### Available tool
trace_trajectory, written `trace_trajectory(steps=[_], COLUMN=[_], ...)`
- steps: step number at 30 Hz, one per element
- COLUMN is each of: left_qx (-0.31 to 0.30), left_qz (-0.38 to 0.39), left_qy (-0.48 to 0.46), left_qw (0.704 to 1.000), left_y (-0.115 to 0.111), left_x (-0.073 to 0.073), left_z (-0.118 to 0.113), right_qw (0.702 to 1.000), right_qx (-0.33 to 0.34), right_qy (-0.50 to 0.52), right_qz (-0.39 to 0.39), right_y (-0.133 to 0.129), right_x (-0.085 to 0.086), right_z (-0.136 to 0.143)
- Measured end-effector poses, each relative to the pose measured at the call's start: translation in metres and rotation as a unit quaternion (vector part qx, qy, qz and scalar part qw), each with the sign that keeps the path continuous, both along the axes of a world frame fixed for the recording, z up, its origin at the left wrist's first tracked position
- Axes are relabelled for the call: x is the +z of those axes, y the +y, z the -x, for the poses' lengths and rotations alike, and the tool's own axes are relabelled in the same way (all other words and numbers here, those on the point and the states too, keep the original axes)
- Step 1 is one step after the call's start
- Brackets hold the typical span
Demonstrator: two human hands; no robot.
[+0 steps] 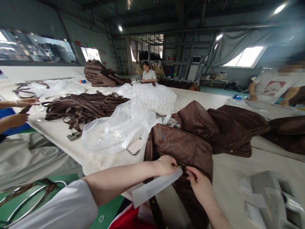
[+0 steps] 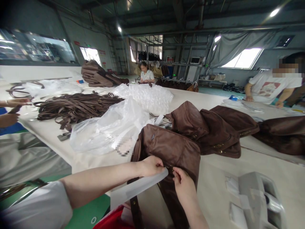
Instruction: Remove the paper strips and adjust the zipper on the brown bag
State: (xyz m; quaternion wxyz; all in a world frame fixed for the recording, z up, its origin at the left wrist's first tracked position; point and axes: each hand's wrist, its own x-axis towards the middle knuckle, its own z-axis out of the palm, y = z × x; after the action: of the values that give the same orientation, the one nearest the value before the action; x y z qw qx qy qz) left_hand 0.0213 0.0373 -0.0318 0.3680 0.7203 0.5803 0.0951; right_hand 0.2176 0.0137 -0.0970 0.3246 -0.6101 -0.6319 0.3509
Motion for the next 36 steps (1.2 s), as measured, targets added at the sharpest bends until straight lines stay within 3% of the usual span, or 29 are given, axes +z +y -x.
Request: trace_trajectory(steps=[6, 16, 22, 25, 29, 32, 36], left_qx=[0.002, -0.007, 0.004, 0.017, 0.087, 0.102, 0.103], left_qz=[-0.042, -0.137, -0.049, 0.012, 0.110, 0.114, 0.123], left_qy=[0.029, 0.043, 0.053, -0.010, -0.121, -0.155, -0.177], left_qw=[0.999, 0.990, 0.997, 1.000, 0.983, 0.976, 0.971], left_y=[0.002, 0.003, 0.001, 0.003, 0.009, 0.012, 0.013], left_x=[-0.003, -0.015, -0.018, -0.024, -0.036, -0.044, -0.051], left_z=[-0.013, -0.028, -0.028, -0.029, -0.033, -0.036, -0.037], right_qw=[0.994, 0.992, 0.991, 0.989, 0.975, 0.959, 0.940], right_qx=[-0.011, -0.047, -0.051, -0.051, -0.041, -0.023, -0.040], right_qy=[0.095, 0.105, 0.116, 0.126, 0.143, 0.173, 0.236], right_qz=[0.052, 0.045, 0.047, 0.064, 0.163, 0.222, 0.242], right_y=[0.002, 0.001, -0.001, -0.001, 0.000, 0.002, 0.006], right_x=[-0.017, -0.016, -0.016, -0.016, -0.014, -0.012, -0.013], right_z=[0.001, -0.003, -0.002, 0.000, 0.006, 0.011, 0.014])
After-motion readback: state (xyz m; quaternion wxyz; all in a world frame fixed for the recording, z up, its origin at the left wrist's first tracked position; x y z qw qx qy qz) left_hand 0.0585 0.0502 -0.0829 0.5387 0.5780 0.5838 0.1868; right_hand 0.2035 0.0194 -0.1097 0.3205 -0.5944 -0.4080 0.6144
